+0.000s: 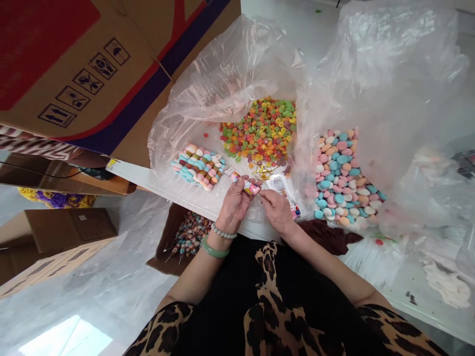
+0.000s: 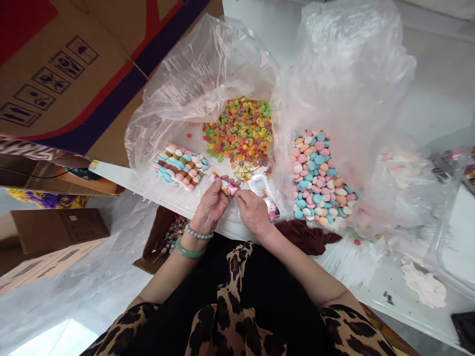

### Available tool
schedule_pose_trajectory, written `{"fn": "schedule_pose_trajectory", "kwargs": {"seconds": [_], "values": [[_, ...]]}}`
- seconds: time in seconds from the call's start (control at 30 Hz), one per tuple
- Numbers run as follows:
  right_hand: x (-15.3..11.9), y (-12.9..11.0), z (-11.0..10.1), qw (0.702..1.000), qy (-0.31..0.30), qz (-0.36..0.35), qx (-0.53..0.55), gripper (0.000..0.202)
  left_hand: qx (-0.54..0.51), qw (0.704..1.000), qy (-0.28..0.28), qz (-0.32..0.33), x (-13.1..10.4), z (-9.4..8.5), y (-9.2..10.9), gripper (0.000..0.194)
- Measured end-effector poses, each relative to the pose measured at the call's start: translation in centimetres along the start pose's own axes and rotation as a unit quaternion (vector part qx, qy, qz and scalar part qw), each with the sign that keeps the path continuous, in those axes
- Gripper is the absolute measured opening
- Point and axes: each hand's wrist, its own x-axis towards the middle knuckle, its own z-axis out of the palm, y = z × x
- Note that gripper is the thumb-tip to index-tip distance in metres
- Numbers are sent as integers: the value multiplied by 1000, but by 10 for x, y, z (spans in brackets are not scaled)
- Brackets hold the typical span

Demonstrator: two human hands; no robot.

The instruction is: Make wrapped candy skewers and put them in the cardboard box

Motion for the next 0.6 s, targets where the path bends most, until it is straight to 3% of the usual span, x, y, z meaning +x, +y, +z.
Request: {"fn": "schedule_pose_trajectory", "kwargs": {"seconds": [0.07,0.13,0.23,0.33,0.47,0.6], "values": [[2,0,-1,984,-35,106,140,14,-14,1000,-5,0,0,0,2,16],[5,-2,4,950,-54,178,252,11,-19,1000,-20,2,-1,2,0,18],[10,-5,17,928,-12,180,327,16,-11,999,-23,28,-3,10,-9,21],[15,-4,27,932,37,183,312,26,-4,998,-22,54,-3,13,-17,21],[16,-1,23,957,59,156,236,23,43,998,-41,2,-5,8,-19,23],[12,0,9,982,31,104,157,14,95,995,-32,14,-6,5,-11,28]]}}
